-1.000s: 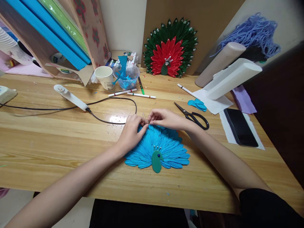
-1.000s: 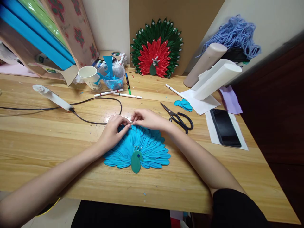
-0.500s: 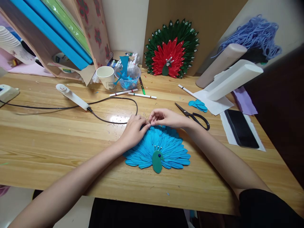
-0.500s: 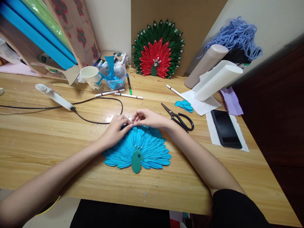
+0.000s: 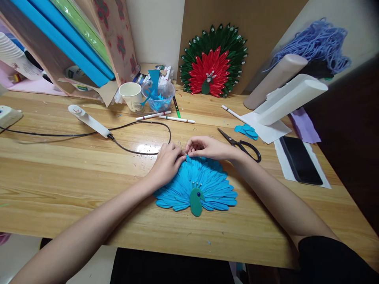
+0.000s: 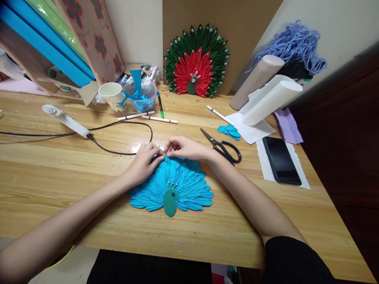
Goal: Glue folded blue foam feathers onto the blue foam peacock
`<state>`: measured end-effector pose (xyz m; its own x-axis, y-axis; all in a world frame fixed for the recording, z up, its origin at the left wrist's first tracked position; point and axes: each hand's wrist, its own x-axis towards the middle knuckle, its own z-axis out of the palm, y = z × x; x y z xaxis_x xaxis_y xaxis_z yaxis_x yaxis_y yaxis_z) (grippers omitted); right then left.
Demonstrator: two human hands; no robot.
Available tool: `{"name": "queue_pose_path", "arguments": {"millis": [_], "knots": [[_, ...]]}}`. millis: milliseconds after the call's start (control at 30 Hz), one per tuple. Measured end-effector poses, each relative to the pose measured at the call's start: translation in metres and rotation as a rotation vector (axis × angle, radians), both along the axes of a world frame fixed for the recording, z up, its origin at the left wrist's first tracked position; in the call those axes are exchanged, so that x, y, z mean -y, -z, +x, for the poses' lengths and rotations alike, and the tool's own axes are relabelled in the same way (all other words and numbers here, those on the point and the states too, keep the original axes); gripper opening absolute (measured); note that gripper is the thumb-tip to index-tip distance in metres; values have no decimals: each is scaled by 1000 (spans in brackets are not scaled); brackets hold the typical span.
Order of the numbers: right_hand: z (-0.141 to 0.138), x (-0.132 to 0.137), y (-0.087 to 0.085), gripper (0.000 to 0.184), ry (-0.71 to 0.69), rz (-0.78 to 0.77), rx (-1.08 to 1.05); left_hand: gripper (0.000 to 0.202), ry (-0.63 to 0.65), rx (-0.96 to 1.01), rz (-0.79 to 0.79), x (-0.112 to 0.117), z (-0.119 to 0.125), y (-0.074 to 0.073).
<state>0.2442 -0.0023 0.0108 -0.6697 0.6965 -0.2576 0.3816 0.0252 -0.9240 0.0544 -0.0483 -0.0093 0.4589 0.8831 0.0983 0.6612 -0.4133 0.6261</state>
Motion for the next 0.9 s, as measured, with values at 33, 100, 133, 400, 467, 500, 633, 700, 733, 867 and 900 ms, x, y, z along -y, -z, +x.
{"name": "queue_pose_path", "arguments": {"millis": [33, 100, 133, 400, 467, 500, 633, 700, 733, 867, 900], "knots": [[0, 0, 0, 14, 1, 6, -1, 11, -7, 9, 5, 0, 0, -1], [1, 0, 0, 13, 8, 10, -6, 9, -22, 34, 17, 1, -1, -2], [1, -1, 0, 13, 14, 10, -7, 9, -25, 50, 23, 2, -2, -2], [2, -3, 0, 9, 54, 3, 2, 12, 14, 81, 66, -1, -4, -6], [2, -4, 1, 10, 57, -3, -5, 14, -14, 69, 72, -2, -1, -5], [2, -4, 2, 11, 59, -6, -6, 15, -25, 60, 73, -2, 0, -4], [1, -4, 4, 13, 61, -15, 5, 14, -47, 36, 75, -3, 4, -2], [1, -4, 4, 13, 59, -12, 8, 14, -52, 35, 73, -3, 4, -2], [1, -4, 4, 13, 60, -9, 10, 13, -54, 36, 72, -3, 4, -2], [1, -3, 3, 13, 68, -11, 22, 13, -57, 37, 78, -3, 4, -2], [1, -3, 2, 12, 69, -15, 24, 13, -57, 35, 81, -3, 4, -2]]}}
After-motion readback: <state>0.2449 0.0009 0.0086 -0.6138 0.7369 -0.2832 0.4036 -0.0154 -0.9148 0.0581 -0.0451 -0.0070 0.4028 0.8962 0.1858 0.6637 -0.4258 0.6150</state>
